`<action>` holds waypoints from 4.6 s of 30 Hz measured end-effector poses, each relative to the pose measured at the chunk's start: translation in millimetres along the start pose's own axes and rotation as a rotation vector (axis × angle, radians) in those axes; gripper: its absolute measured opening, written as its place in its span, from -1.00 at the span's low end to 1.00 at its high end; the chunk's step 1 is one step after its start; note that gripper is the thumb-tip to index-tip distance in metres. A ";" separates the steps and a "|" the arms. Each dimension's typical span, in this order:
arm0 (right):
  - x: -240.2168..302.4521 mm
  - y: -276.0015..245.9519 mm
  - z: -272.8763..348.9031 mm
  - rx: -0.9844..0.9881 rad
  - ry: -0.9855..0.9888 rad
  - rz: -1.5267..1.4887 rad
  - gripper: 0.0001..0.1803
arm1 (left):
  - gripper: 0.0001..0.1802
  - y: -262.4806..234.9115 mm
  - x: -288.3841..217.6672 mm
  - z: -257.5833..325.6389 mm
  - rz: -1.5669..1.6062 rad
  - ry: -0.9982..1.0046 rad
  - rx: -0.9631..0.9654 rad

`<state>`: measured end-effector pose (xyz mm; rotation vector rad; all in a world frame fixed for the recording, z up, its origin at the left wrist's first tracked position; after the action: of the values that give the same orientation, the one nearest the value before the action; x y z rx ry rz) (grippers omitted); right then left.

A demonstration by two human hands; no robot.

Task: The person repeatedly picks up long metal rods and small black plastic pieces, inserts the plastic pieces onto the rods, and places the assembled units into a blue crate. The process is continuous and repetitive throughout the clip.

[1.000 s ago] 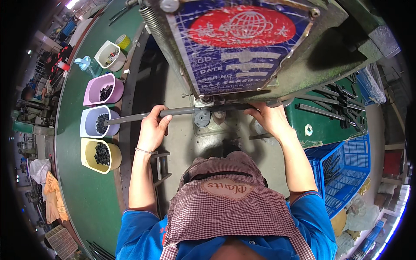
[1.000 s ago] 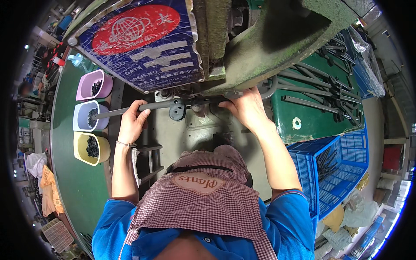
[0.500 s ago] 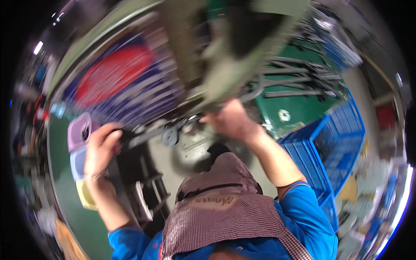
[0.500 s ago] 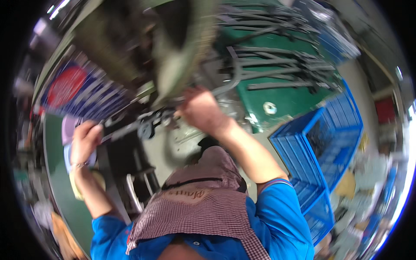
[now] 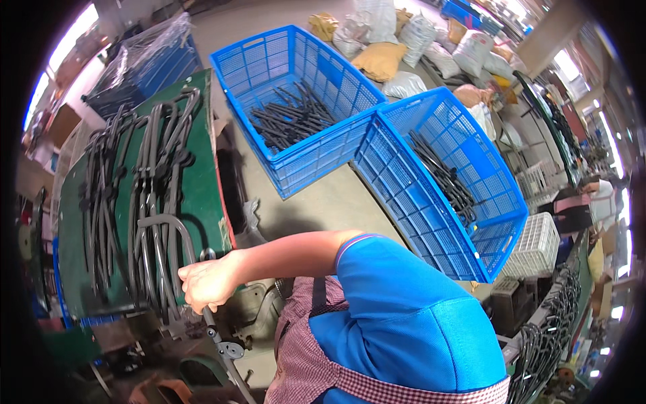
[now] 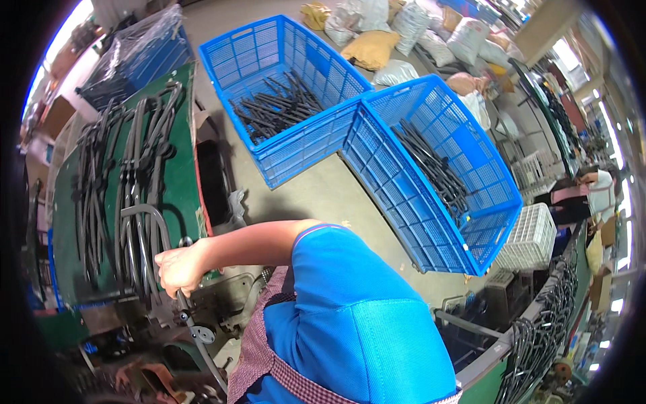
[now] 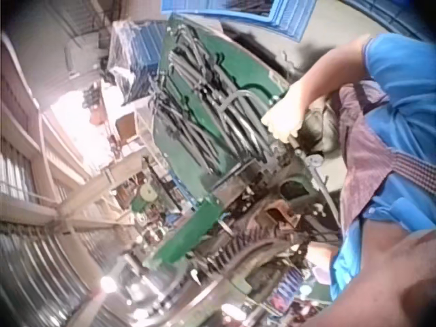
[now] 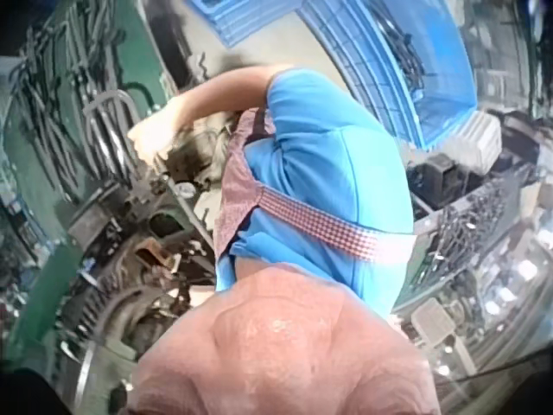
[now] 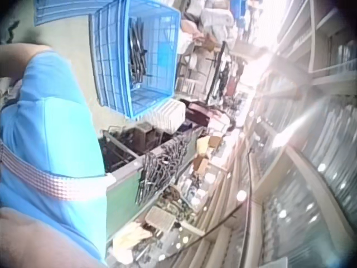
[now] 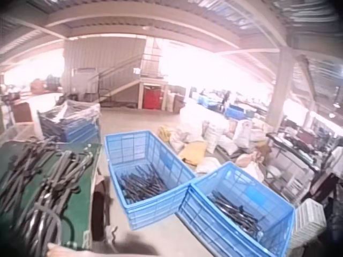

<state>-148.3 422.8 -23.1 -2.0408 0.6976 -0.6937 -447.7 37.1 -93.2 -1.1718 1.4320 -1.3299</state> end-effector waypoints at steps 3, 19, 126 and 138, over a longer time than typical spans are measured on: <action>-40.0 -26.7 22.3 0.035 0.007 0.040 -0.73 | -0.81 10.0 -17.1 -1.2 0.001 -0.023 -0.025; -337.3 -162.4 -7.8 0.233 0.172 -0.124 -0.62 | -0.76 -25.3 90.8 99.1 0.335 -0.299 -0.100; 147.8 79.7 -162.3 -0.143 -0.152 -0.507 -0.65 | -0.51 -161.6 9.9 374.2 0.398 -0.695 -0.314; 125.1 118.5 -183.3 0.281 -0.032 -0.430 -0.51 | -0.58 -140.3 52.3 356.3 0.408 -0.614 -0.203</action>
<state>-214.2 180.6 -7.3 -1.9452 0.1250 -0.9418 -99.8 -90.6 16.1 -1.1971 1.2654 -0.4881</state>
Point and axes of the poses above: each hand's wrist, its own z-axis away from the middle knuckle, its own y-axis out of the palm, x = y × z, the point moved 7 cm from there along -z, towards the middle knuckle, and after that the axes turned 10 degrees about -y, right-handed, at the moved point
